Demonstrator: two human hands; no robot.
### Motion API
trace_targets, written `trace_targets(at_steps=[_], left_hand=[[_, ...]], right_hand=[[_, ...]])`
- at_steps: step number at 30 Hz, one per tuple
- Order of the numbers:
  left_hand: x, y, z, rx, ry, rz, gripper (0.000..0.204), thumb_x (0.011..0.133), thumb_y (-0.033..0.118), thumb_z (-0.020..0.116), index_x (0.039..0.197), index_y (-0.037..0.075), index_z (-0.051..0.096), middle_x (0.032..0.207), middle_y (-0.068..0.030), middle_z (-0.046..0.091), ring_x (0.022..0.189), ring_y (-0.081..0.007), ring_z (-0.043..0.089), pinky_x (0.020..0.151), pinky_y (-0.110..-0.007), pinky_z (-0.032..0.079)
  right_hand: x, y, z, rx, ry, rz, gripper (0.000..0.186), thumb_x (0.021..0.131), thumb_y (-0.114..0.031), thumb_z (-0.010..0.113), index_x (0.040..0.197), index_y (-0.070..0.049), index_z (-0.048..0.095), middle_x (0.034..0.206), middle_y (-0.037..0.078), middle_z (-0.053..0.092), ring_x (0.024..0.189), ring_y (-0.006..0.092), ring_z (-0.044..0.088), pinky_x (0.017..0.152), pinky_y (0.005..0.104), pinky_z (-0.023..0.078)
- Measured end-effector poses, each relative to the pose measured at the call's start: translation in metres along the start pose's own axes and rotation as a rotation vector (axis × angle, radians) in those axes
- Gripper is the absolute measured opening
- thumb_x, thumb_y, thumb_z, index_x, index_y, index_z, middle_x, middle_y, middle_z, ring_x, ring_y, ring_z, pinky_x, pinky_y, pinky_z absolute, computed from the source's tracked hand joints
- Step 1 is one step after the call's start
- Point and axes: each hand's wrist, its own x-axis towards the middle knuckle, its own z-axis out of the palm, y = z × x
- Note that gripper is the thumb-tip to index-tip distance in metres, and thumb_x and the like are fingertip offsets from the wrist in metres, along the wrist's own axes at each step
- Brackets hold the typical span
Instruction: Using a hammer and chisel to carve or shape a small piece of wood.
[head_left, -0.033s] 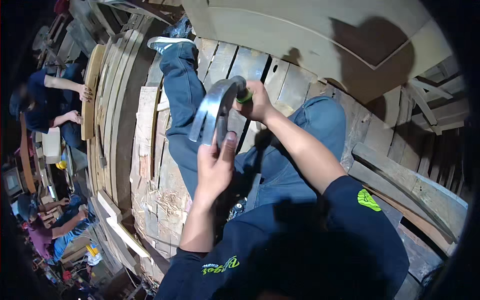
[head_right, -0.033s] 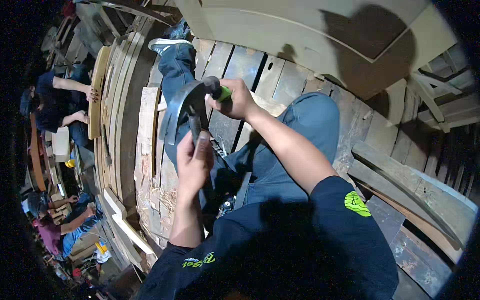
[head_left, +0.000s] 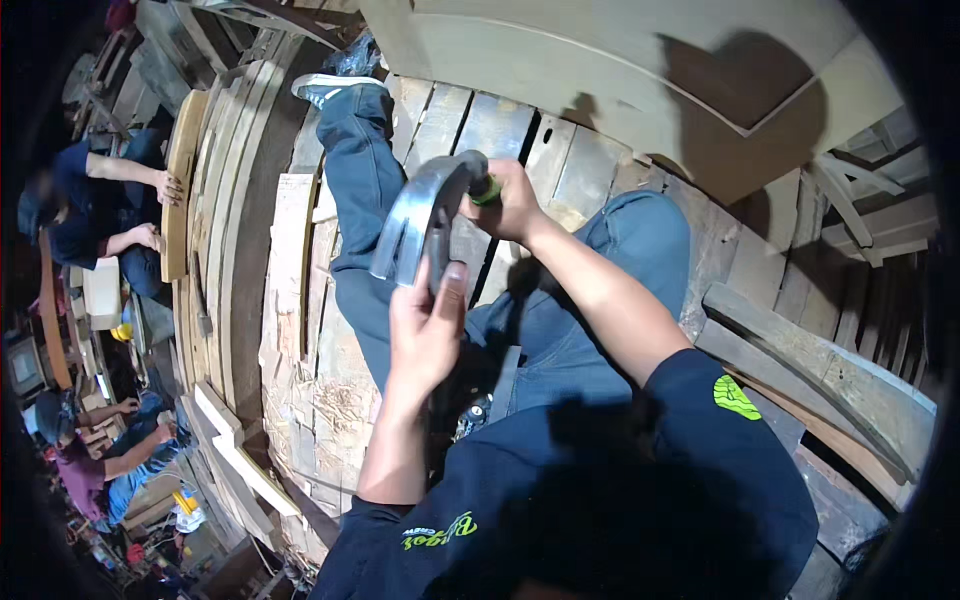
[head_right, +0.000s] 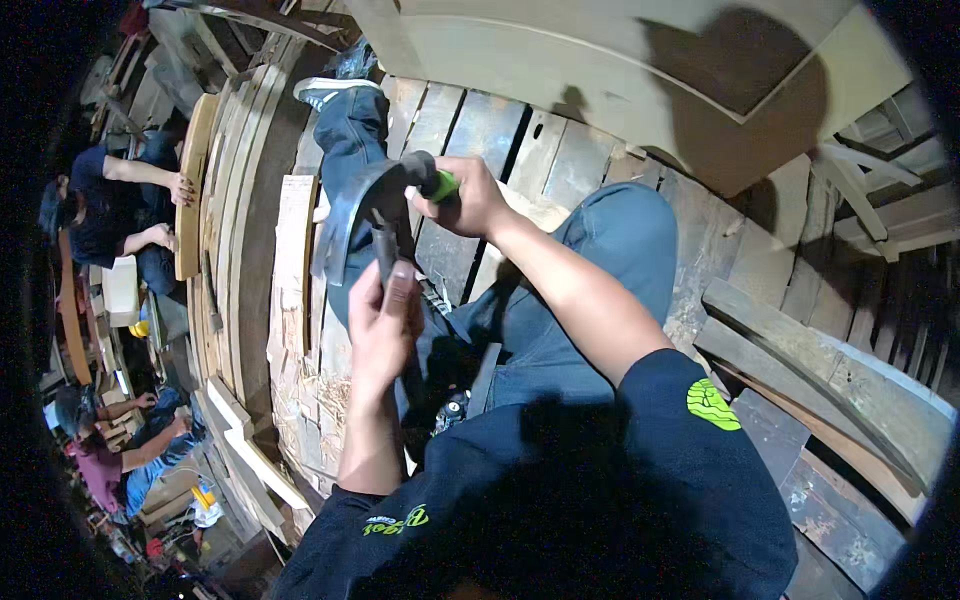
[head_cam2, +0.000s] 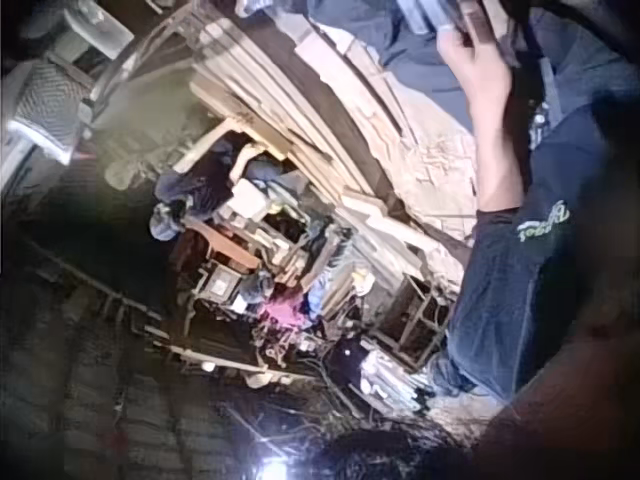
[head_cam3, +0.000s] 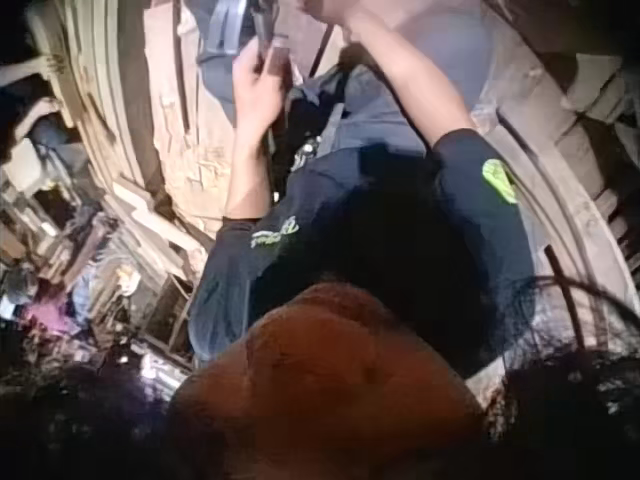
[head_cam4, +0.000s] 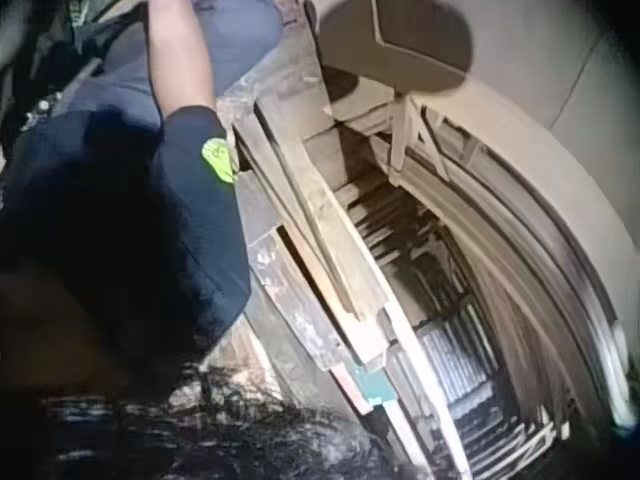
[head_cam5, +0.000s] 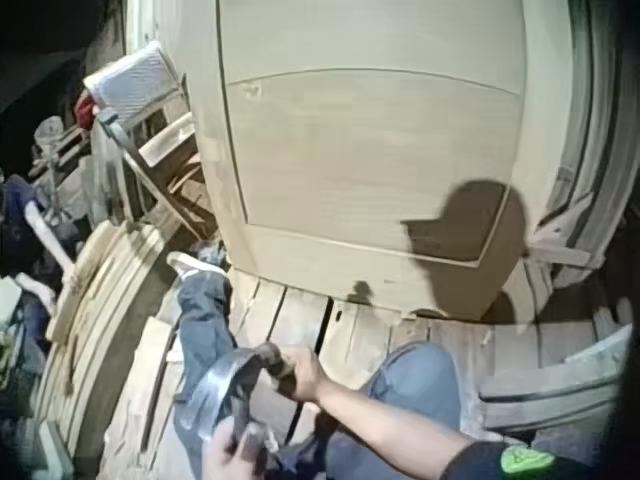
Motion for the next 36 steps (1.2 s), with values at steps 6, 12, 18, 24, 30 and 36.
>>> trace_targets(at_steps=[6,12,18,24,30,36], left_hand=[[-0.017,0.015,-0.006,-0.155,0.124,0.007,0.018,0.098,0.020,0.056,0.089,0.005,0.055,0.060,0.0056,0.044,0.047,-0.0019,0.037,0.043,-0.019,0.027],[-0.020,0.021,0.000,-0.118,0.117,0.135,0.024,0.099,0.027,0.053,0.091,0.005,0.055,0.060,0.0051,0.043,0.048,-0.0031,0.038,0.043,-0.020,0.028],[-0.005,-0.007,-0.008,-0.032,0.002,-0.006,0.023,0.098,0.028,0.055,0.089,0.008,0.054,0.059,0.0068,0.043,0.046,-0.0022,0.036,0.041,-0.021,0.028],[-0.026,-0.010,-0.044,-0.051,0.379,-0.050,0.023,0.096,0.026,0.059,0.082,0.010,0.051,0.059,0.0067,0.041,0.047,-0.0023,0.035,0.041,-0.020,0.026],[-0.035,-0.071,-0.150,0.173,0.568,-0.029,0.028,0.099,0.033,0.051,0.083,0.010,0.051,0.059,0.0068,0.037,0.047,-0.0021,0.032,0.041,-0.021,0.023],[-0.050,-0.172,-0.198,0.592,0.702,-0.428,0.047,0.095,0.038,0.047,0.101,-0.007,0.059,0.078,-0.0103,0.059,0.065,-0.0230,0.053,0.061,-0.037,0.043]], right_hand=[[0.001,0.002,0.001,-0.078,-0.008,-0.029,0.029,0.078,-0.024,0.073,0.068,-0.003,0.056,0.060,0.009,0.053,0.055,0.0163,0.050,0.055,0.0305,0.042],[0.002,-0.002,-0.001,-0.116,-0.020,-0.064,0.025,0.079,-0.020,0.072,0.070,-0.003,0.056,0.061,0.010,0.053,0.055,0.0174,0.050,0.055,0.0308,0.042],[0.001,-0.005,0.003,-0.045,-0.013,-0.059,0.015,0.078,-0.016,0.070,0.086,-0.004,0.066,0.070,0.010,0.063,0.062,0.0137,0.057,0.062,0.0289,0.047],[0.004,0.004,-0.010,-0.041,0.014,-0.054,0.022,0.076,-0.021,0.074,0.074,-0.003,0.062,0.066,0.011,0.062,0.060,0.0166,0.057,0.060,0.0316,0.046],[0.002,-0.002,-0.005,-0.020,0.004,-0.110,0.018,0.073,-0.018,0.074,0.077,-0.004,0.064,0.068,0.012,0.065,0.063,0.0224,0.062,0.061,0.0329,0.047],[0.000,0.000,-0.004,0.026,-0.009,-0.126,0.020,0.072,-0.019,0.074,0.076,-0.003,0.063,0.068,0.012,0.064,0.062,0.0253,0.062,0.059,0.0345,0.046]])
